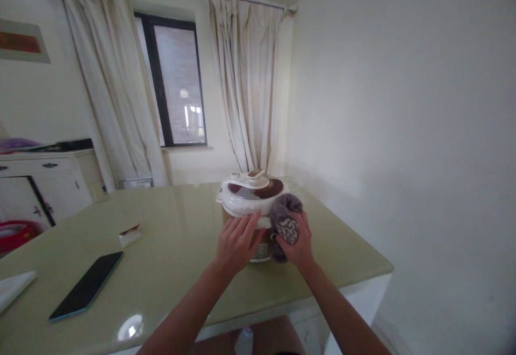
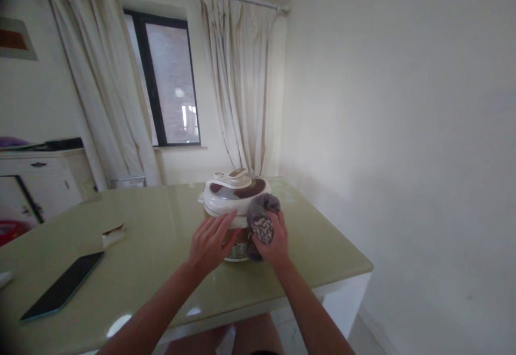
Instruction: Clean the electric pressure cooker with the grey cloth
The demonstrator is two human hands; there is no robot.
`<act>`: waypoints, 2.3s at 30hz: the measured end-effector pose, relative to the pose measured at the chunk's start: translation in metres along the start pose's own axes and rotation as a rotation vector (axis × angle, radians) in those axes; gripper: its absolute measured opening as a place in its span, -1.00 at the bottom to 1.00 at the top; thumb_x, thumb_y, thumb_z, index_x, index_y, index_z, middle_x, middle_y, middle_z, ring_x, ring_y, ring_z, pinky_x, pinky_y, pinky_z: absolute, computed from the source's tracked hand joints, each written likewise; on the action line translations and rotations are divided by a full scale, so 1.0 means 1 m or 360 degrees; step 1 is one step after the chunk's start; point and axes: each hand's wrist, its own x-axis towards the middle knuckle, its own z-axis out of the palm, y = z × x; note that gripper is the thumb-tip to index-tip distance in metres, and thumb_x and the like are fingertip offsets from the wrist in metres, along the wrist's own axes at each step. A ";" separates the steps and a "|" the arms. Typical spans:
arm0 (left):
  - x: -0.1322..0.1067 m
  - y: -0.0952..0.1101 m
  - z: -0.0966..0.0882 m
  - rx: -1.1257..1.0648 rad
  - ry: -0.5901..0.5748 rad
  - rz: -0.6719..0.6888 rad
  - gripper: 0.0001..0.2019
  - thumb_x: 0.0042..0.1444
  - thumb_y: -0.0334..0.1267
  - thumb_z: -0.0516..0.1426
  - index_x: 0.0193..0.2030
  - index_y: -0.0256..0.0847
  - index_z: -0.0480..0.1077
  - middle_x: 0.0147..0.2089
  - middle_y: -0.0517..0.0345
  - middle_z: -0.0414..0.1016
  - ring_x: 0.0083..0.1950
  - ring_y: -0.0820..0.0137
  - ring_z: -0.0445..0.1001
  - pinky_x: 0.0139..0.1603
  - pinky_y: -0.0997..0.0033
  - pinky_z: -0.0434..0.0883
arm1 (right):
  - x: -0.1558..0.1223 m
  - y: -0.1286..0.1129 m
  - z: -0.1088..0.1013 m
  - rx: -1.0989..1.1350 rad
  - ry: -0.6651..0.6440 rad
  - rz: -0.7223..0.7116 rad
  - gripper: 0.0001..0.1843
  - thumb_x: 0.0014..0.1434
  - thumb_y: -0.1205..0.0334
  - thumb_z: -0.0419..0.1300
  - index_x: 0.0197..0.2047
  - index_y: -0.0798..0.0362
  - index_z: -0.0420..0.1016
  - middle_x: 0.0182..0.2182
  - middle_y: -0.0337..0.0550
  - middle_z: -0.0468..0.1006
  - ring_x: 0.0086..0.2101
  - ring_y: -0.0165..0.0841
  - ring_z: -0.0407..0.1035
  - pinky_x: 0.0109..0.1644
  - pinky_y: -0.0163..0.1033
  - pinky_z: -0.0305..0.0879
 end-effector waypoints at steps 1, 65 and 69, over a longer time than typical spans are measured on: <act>0.000 0.000 0.000 -0.0008 0.0007 -0.0020 -0.62 0.40 -0.18 0.18 0.30 -0.15 0.42 -0.01 -0.09 0.68 -0.06 0.15 0.64 -0.04 0.15 0.52 | -0.022 0.006 0.004 -0.0056 0.0021 0.0025 -0.34 0.04 0.02 0.35 0.21 -0.02 0.45 0.16 0.17 0.47 0.16 0.17 0.46 0.18 0.28 0.50; -0.015 -0.011 -0.005 -0.0483 -0.0021 -0.0264 -0.54 0.22 -0.51 0.04 0.14 -0.08 0.57 0.02 0.00 0.65 0.13 0.21 0.61 0.10 0.16 0.56 | 0.001 0.005 -0.010 -0.0297 0.0080 0.0126 -0.44 0.11 0.16 0.27 0.21 -0.06 0.42 0.03 0.00 0.47 0.03 -0.02 0.45 0.12 0.10 0.46; -0.014 -0.008 -0.006 -0.0549 0.0000 -0.0341 -0.46 0.24 -0.50 0.04 0.32 -0.11 0.45 0.08 -0.01 0.65 0.08 0.25 0.63 0.10 0.24 0.57 | 0.061 -0.032 -0.020 -0.0357 -0.0219 -0.0091 -0.37 0.05 0.17 0.33 0.23 -0.07 0.48 0.09 0.03 0.44 0.08 0.00 0.42 0.21 0.09 0.39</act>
